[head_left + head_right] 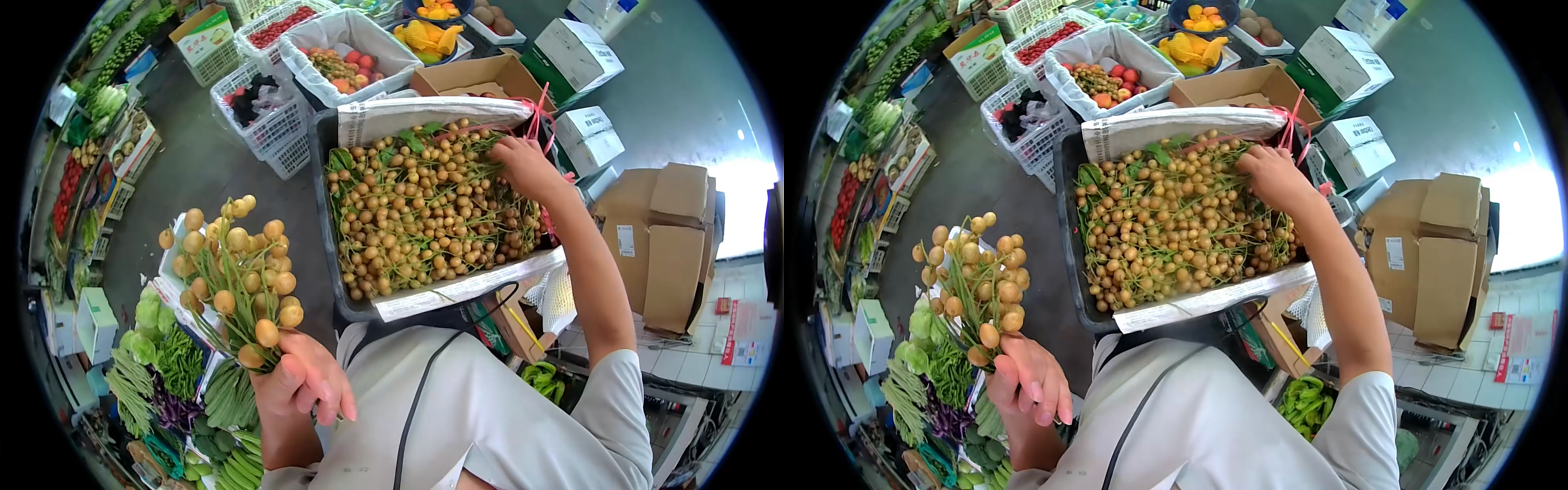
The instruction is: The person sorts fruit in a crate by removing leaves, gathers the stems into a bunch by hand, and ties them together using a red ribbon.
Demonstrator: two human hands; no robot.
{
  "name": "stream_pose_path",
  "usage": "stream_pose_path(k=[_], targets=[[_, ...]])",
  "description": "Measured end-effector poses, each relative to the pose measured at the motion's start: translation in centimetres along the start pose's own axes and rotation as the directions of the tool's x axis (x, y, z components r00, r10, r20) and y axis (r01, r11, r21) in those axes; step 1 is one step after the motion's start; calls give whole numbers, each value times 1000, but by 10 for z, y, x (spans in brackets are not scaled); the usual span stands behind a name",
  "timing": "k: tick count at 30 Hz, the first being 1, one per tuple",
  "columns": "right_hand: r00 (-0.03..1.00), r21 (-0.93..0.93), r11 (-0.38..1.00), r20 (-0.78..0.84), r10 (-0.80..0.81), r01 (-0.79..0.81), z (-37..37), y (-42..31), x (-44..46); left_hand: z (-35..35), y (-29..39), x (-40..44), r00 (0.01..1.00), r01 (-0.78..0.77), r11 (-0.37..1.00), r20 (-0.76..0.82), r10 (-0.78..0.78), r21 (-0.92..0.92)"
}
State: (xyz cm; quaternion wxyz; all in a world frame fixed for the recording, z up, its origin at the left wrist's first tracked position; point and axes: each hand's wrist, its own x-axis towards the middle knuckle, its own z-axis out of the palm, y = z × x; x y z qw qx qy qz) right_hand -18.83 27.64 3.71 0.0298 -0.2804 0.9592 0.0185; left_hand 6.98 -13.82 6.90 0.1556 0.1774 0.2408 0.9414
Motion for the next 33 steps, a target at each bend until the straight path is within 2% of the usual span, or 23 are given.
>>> stream_pose_path(k=[3,7,9,10,11,13,15,17,19,23,25,27,29,30,31,33], targets=[[999,4,999,-6,-34,34,-30,-10,-9,15,-16,-6,999,-29,1000,-34,29,4],[987,89,991,-132,-88,100,-63,-14,-13,23,-36,-10,997,-48,999,-60,47,-25],[915,83,965,-347,-207,250,-78,-15,-15,27,-45,-7,997,-48,998,-55,46,-35],[930,173,958,-328,-163,228,-90,-19,-17,30,-48,-5,997,-44,998,-63,41,-34],[928,169,960,-337,-157,223,-101,-24,-20,32,-51,-3,997,-38,999,-70,36,-33],[907,324,918,-412,-80,228,-118,-36,-26,34,-53,0,998,-25,1000,-64,24,-19],[911,377,903,-411,-37,207,-123,-42,-29,34,-55,3,997,1,1000,-74,-1,2],[942,492,851,-335,-9,183,-120,-47,-30,36,-53,8,996,11,1000,-87,-9,27],[927,493,841,-374,-28,224,-115,-58,-30,33,-50,12,996,48,998,-78,-45,48],[961,421,891,-270,-57,171,-81,-61,-29,27,-44,24,992,107,993,-77,-103,48],[976,220,965,-191,-103,145,-61,-63,-31,23,-40,30,989,146,987,-36,-143,67],[986,259,959,-147,-77,114,-49,-63,-39,19,-36,37,985,175,982,-21,-174,69],[978,393,909,-200,-61,137,-49,-61,-48,14,-34,41,981,194,979,-5,-194,68],[984,485,869,-178,-12,98,-57,-63,-55,12,-33,43,976,217,975,-11,-217,45],[985,480,872,-171,-11,93,-62,-62,-60,11,-32,45,971,239,971,-13,-239,23],[977,295,954,-184,111,-53,-70,-58,-71,10,-29,52,967,254,967,-10,-254,21]])
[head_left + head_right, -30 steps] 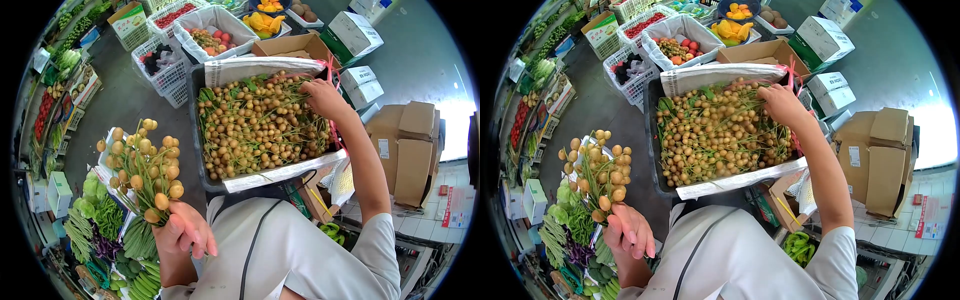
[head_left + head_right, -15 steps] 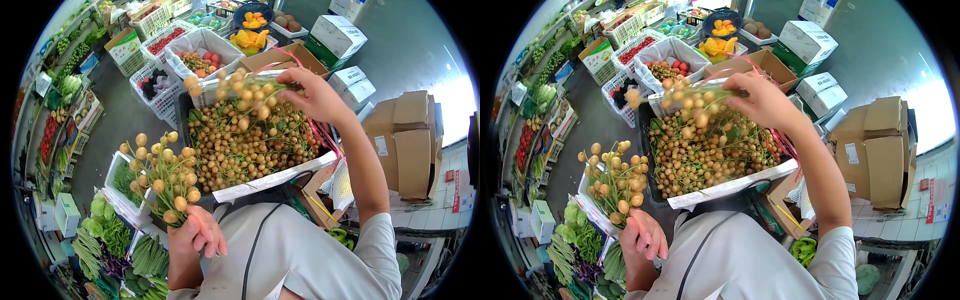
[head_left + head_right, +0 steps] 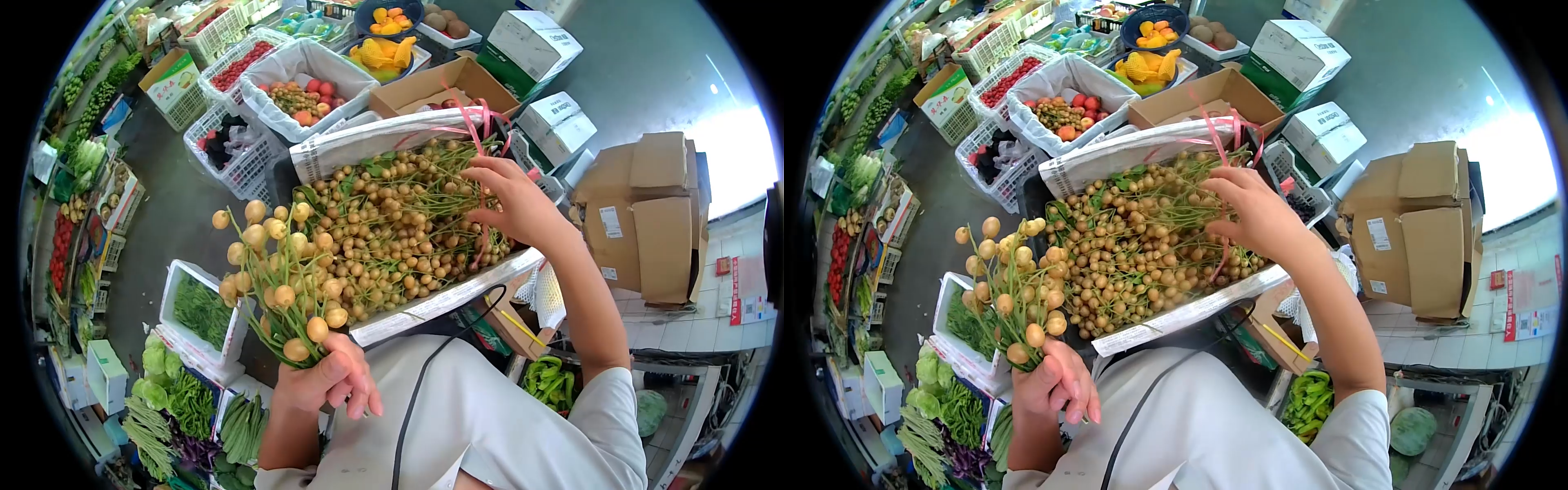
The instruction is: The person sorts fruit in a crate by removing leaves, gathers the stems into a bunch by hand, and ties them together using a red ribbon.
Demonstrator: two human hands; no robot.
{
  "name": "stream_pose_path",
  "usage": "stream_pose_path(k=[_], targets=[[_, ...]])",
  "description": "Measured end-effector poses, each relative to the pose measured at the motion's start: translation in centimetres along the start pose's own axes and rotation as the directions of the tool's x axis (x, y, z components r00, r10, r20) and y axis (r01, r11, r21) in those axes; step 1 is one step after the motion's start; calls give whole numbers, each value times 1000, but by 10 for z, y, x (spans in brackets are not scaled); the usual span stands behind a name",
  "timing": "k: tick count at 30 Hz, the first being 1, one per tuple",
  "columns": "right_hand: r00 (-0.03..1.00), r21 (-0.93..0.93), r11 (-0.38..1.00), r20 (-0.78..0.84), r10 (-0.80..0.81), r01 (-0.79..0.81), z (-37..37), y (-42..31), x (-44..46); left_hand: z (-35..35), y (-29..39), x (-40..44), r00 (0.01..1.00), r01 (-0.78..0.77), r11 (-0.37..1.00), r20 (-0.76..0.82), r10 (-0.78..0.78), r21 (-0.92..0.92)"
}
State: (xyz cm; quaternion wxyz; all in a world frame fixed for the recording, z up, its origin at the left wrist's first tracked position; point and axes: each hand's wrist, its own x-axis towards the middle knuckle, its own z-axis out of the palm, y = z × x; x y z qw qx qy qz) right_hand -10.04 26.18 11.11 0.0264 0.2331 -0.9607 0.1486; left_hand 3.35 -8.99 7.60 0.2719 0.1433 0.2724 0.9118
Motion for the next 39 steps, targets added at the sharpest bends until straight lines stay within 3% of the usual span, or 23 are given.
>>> stream_pose_path(k=[2,5,9,12,15,18,20,23,24,26,30,31,32,34,38,39], targets=[[995,-58,995,47,87,-84,1,9,-9,0,4,4,1000,24,1000,6,-24,1],[907,-224,930,246,342,-290,7,15,-18,-1,7,9,998,57,997,-7,-57,51],[935,-194,936,146,323,-294,9,21,-32,0,5,14,997,80,996,-15,-79,47],[861,-139,894,241,449,-427,-10,8,-32,-3,0,18,996,90,996,-9,-90,9],[905,319,853,251,345,-413,-23,8,-39,-2,-1,19,994,105,994,-12,-105,11],[837,230,819,309,451,-526,-41,8,-38,-6,-7,19,992,123,992,-15,-123,19],[827,151,828,277,489,-540,-42,17,-39,-8,-9,18,991,133,991,-6,-133,12],[815,296,807,-132,565,-511,-7,70,-50,-9,-9,18,992,120,992,21,-121,30],[816,298,807,-132,563,-509,-1,81,-50,-10,-9,17,993,120,993,11,-121,21],[673,680,619,-246,698,-393,8,94,-48,-11,-10,15,993,122,993,-2,-122,12],[662,707,628,-305,685,-325,40,96,-41,-9,-12,14,994,108,994,-12,-108,13],[747,666,667,-245,617,-332,45,96,-41,-8,-12,14,994,104,994,-20,-104,10],[835,418,809,-181,520,-414,44,98,-42,-7,-13,14,994,107,994,-18,-106,15],[893,263,854,143,427,-450,49,99,-40,-7,-14,14,995,101,995,-17,-101,17],[868,214,852,265,420,-477,39,89,-34,-3,-15,12,994,106,993,-36,-104,42],[928,89,929,133,347,-360,39,93,-36,-3,-14,11,992,118,992,-48,-116,44]])
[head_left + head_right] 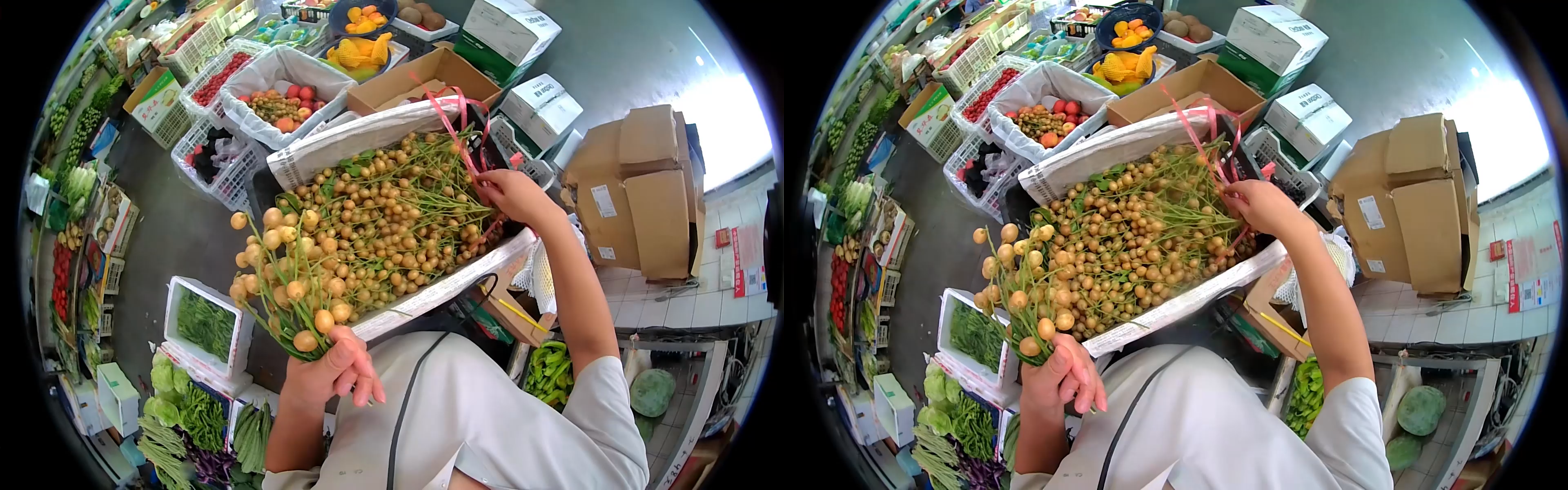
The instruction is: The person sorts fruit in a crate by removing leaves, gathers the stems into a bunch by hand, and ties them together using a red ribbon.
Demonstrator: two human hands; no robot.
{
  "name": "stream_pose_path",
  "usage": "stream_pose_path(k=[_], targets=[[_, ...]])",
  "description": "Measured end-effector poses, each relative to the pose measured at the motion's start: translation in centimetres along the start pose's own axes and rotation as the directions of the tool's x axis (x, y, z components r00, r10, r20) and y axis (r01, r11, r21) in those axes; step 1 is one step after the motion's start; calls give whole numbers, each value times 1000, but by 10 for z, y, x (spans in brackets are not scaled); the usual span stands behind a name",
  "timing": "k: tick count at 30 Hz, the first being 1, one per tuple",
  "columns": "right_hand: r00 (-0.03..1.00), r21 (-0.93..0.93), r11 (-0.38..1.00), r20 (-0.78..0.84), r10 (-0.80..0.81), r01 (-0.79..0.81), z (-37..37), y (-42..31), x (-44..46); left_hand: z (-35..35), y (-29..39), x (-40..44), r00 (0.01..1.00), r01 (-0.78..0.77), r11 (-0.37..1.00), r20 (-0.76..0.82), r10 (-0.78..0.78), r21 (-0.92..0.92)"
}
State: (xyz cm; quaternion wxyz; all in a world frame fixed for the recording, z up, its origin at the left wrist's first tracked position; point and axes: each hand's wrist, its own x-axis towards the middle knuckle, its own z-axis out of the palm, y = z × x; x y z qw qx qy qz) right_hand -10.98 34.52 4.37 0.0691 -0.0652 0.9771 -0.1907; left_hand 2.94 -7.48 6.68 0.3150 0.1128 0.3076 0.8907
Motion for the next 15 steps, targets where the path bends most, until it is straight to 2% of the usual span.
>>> stream_pose_path(k=[1,2,3,5,6,7,9,10,11,13,15], targets=[[987,-157,982,-110,-120,102,-5,-14,0,0,0,-1,1000,11,1000,-13,-11,1],[991,-198,978,-129,37,-62,-13,-29,-9,1,1,-3,1000,6,1000,-21,-6,-1],[992,-200,978,-122,32,-57,-19,-37,-11,2,1,-3,1000,6,1000,-26,-6,2],[921,-349,932,-321,-220,101,-26,-46,-15,3,1,-3,999,6,1000,-32,-6,0],[908,-269,949,-335,-251,163,-27,-56,-19,3,1,-2,999,1,1000,-39,-1,7],[909,-272,949,-333,-251,162,-22,-57,-23,4,1,-2,999,-4,1000,-44,4,15],[960,73,964,-143,-242,255,-12,-56,-33,0,-2,0,999,-3,1000,-32,3,-6],[991,79,988,-18,-129,130,-15,-64,-42,-1,-4,0,1000,-4,1000,-25,3,-24],[991,77,988,-14,-132,132,-15,-63,-45,-2,-4,-1,1000,-7,1000,-28,6,-27],[999,-198,979,-23,-48,42,-15,-53,-50,-3,-5,-3,1000,1,1000,-16,-1,-26],[997,-156,988,-75,-6,-6,-11,-36,-57,-4,-6,-5,1000,-2,1000,-25,1,-25]])
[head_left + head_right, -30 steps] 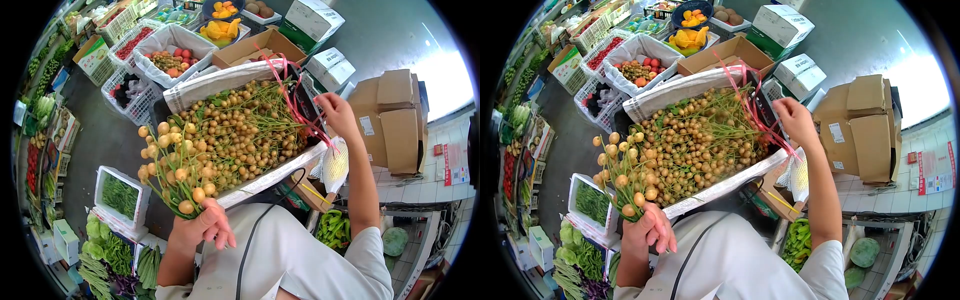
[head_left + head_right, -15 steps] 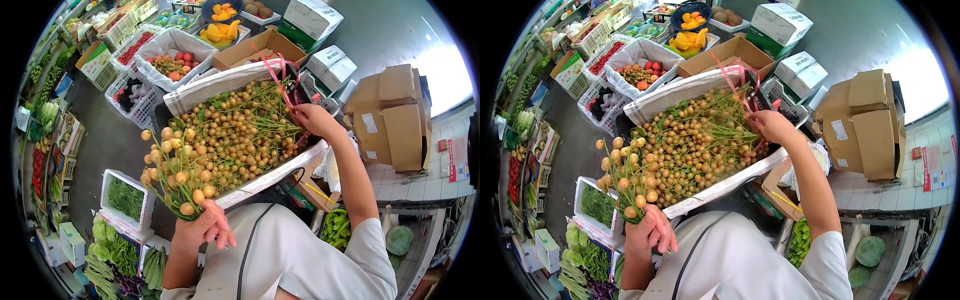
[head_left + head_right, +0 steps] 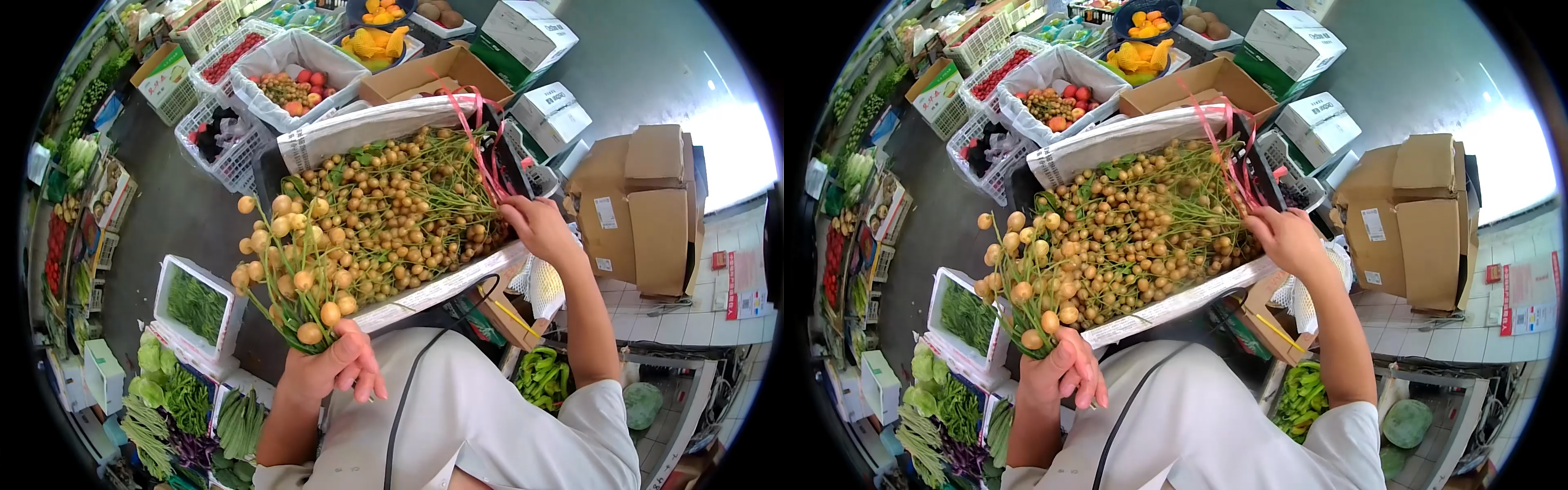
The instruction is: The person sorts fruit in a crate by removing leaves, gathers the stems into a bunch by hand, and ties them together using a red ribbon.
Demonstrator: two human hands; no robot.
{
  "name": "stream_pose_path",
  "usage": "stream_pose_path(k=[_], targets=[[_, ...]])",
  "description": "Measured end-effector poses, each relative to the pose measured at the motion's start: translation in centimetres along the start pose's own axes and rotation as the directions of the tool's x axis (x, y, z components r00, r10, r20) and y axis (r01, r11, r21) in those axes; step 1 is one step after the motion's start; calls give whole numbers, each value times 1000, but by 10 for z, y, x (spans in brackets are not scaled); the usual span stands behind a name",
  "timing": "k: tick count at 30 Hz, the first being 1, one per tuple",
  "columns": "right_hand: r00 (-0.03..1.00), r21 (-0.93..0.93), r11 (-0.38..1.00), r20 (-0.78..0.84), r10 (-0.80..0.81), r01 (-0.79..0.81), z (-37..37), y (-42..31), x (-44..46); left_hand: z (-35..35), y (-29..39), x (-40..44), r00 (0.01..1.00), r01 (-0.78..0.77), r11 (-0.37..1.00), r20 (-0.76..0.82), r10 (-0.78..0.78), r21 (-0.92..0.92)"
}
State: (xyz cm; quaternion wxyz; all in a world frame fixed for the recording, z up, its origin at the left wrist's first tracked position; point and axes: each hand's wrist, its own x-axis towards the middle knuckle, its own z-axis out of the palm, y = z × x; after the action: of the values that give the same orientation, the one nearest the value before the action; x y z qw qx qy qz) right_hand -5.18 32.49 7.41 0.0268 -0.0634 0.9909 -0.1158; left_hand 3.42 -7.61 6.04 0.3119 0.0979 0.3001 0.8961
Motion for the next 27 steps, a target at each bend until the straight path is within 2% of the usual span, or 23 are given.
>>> stream_pose_path(k=[3,4,6,8,11,12,14,16,17,18,19,22,24,25,26,27], targets=[[982,35,990,130,133,-139,3,17,-16,-2,-1,2,1000,13,1000,2,-13,-4],[982,38,988,126,143,-149,4,19,-19,-2,-1,4,1000,20,1000,2,-20,-15],[993,-137,986,-62,-101,92,8,22,-25,-1,0,8,1000,27,1000,10,-27,-10],[995,-137,989,-63,-72,63,7,19,-24,0,-1,10,999,37,999,12,-37,-10],[991,-293,956,-122,-54,16,5,5,-15,0,0,16,998,42,999,37,-41,-15],[991,-291,957,-124,-50,12,7,2,-11,0,0,16,998,46,999,43,-46,-15],[953,-362,932,-274,-129,22,13,-2,-3,2,-1,19,998,52,999,49,-51,-17],[945,-415,910,-293,-144,10,13,-11,2,4,-2,21,998,14,994,61,-21,108],[920,-435,900,-359,-154,-19,14,-14,5,3,-1,20,998,14,994,62,-21,107],[891,-454,890,-422,-168,-47,15,-16,8,1,-1,18,998,47,998,49,-49,42],[891,-456,889,-420,-174,-41,13,-19,11,0,-1,17,996,76,997,37,-75,-25],[920,-363,930,-344,-188,54,10,-27,19,-1,-1,15,997,76,997,22,-76,-16],[999,-323,946,-10,-42,37,11,-29,26,-1,-2,14,997,68,997,21,-68,-20],[989,-395,911,-39,-142,116,12,-27,30,-2,-2,14,997,67,998,25,-67,-20],[988,-398,909,-35,-152,126,10,-28,33,-1,-1,14,998,57,998,21,-57,-23],[992,-272,957,98,-82,105,6,-29,37,0,1,14,998,62,998,25,-62,-6]])
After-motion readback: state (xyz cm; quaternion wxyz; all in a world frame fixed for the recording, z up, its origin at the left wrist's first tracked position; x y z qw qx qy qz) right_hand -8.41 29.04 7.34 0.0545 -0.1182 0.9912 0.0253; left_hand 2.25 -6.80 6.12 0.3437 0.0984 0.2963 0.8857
